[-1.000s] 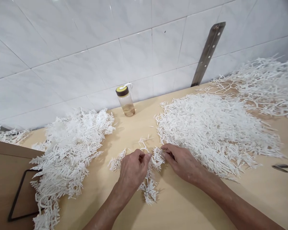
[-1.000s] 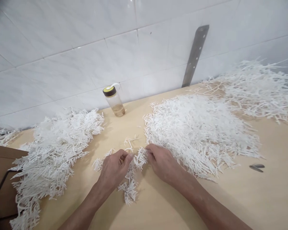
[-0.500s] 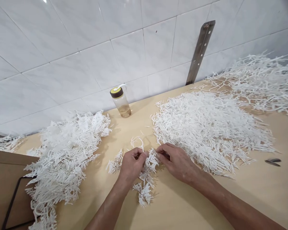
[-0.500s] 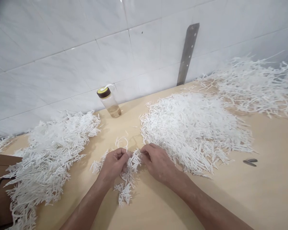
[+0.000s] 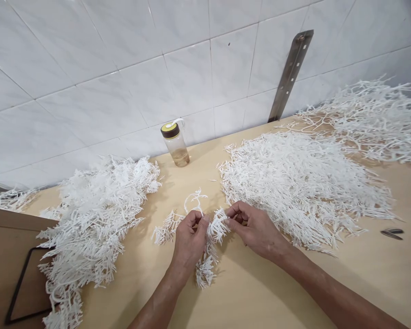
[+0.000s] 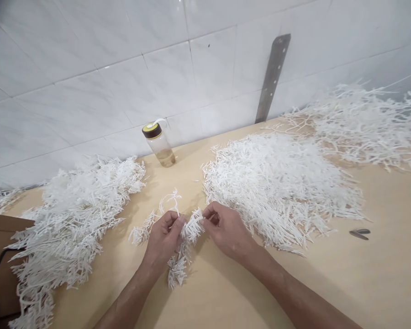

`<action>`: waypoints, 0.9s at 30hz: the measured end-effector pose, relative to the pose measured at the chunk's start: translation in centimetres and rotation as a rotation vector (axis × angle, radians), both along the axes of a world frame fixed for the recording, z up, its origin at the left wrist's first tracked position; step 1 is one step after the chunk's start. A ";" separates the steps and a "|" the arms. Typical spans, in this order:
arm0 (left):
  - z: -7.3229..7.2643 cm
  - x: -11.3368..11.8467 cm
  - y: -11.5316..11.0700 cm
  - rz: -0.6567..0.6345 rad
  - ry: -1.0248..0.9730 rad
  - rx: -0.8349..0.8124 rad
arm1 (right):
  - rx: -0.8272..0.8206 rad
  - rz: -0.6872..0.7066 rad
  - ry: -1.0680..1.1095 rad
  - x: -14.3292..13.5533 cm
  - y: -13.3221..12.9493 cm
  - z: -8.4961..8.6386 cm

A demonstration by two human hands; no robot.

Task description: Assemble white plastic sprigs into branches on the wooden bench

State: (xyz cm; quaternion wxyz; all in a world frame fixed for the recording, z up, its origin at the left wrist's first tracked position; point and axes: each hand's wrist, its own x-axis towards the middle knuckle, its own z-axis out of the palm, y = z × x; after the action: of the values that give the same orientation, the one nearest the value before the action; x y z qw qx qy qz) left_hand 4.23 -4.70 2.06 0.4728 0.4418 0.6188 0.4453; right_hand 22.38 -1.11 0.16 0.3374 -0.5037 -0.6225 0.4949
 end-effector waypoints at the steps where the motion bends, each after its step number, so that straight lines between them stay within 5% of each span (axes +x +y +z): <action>1: 0.2 0.1 0.0 -0.004 -0.011 -0.013 | -0.016 0.004 0.003 0.0 0.0 0.0; 18: 2.0 0.7 0.2 -0.160 -0.206 -0.315 | -0.025 -0.060 0.153 -0.1 -0.2 1.1; 27: 0.6 0.8 0.2 -0.052 -0.017 -0.036 | -0.144 0.065 0.330 -0.3 -0.3 1.1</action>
State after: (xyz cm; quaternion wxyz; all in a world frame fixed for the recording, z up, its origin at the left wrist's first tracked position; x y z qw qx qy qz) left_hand 5.01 -4.46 2.70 0.4975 0.4453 0.6110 0.4253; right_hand 22.07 -1.44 1.30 0.3819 -0.4179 -0.5376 0.6249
